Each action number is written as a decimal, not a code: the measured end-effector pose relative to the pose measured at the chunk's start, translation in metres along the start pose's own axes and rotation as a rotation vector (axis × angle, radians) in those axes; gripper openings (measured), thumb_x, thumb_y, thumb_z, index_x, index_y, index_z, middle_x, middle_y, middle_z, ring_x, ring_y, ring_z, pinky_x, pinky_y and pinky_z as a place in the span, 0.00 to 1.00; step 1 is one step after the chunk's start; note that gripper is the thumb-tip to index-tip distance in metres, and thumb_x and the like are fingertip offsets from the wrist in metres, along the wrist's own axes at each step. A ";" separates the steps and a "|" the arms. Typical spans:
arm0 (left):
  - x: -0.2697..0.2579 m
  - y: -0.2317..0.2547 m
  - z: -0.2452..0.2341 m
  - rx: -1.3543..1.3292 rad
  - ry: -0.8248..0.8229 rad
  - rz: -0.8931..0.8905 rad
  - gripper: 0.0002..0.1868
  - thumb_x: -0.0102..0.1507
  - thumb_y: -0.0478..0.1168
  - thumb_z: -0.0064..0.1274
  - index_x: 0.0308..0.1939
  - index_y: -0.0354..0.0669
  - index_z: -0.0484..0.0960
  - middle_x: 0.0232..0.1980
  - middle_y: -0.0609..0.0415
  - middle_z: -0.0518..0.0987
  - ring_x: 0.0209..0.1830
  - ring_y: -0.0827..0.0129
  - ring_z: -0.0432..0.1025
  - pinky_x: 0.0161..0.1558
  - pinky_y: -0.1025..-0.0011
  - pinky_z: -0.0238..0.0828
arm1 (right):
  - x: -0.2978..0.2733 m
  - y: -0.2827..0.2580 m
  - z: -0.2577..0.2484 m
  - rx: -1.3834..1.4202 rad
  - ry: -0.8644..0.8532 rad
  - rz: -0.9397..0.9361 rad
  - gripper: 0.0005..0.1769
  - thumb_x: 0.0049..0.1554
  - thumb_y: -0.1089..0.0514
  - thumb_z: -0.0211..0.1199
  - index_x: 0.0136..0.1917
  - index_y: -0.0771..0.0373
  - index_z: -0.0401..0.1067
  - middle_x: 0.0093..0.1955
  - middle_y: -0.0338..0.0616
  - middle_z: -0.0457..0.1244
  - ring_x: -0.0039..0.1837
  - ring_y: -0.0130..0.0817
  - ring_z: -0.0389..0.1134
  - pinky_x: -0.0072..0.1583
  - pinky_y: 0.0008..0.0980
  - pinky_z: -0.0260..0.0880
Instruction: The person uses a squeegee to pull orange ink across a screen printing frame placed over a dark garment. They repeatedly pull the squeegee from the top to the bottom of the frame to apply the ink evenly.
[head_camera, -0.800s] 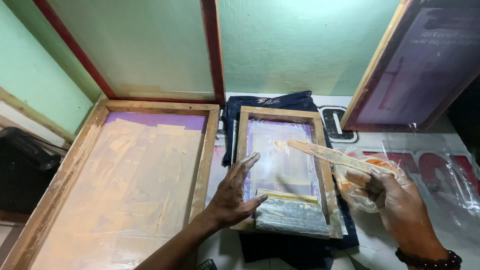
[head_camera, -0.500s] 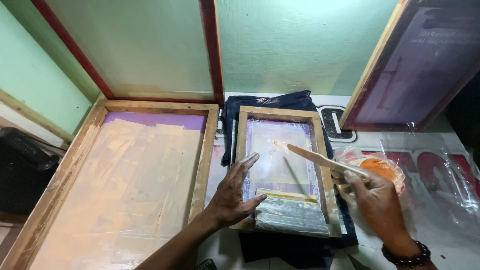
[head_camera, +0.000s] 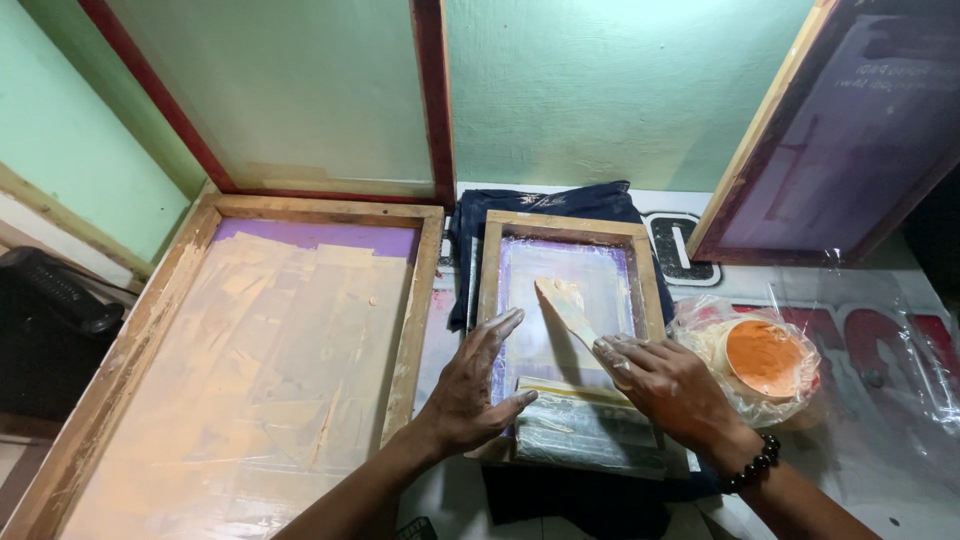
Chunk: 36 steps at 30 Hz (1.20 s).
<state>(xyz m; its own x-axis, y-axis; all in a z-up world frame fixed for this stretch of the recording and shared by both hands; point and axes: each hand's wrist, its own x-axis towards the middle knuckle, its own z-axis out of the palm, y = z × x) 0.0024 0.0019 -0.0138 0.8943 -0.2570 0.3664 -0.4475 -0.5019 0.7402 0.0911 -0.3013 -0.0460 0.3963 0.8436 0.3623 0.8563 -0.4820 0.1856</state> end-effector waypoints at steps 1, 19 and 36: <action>0.000 0.000 0.000 -0.001 0.000 -0.002 0.50 0.57 0.39 0.66 0.77 0.39 0.53 0.76 0.38 0.63 0.76 0.45 0.61 0.73 0.49 0.58 | -0.003 0.001 0.005 0.001 -0.001 0.000 0.27 0.57 0.59 0.63 0.70 0.58 0.68 0.61 0.47 0.70 0.56 0.42 0.75 0.53 0.40 0.78; 0.005 -0.011 0.004 -0.009 -0.020 -0.037 0.50 0.57 0.40 0.67 0.77 0.40 0.52 0.77 0.37 0.62 0.76 0.44 0.61 0.73 0.46 0.58 | 0.000 0.003 -0.010 0.319 -0.205 0.165 0.26 0.57 0.42 0.65 0.64 0.56 0.75 0.67 0.47 0.67 0.67 0.45 0.69 0.61 0.44 0.68; 0.005 -0.008 0.007 0.023 -0.008 -0.028 0.49 0.57 0.41 0.65 0.77 0.43 0.54 0.76 0.37 0.63 0.75 0.46 0.62 0.73 0.48 0.58 | 0.002 0.000 -0.134 0.331 0.126 0.329 0.17 0.57 0.52 0.62 0.55 0.60 0.79 0.57 0.43 0.73 0.62 0.41 0.74 0.66 0.45 0.71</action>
<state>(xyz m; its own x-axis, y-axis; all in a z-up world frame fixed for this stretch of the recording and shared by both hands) 0.0101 -0.0013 -0.0220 0.9065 -0.2488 0.3410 -0.4221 -0.5282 0.7368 0.0472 -0.3316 0.0775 0.6383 0.6137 0.4648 0.7596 -0.6003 -0.2505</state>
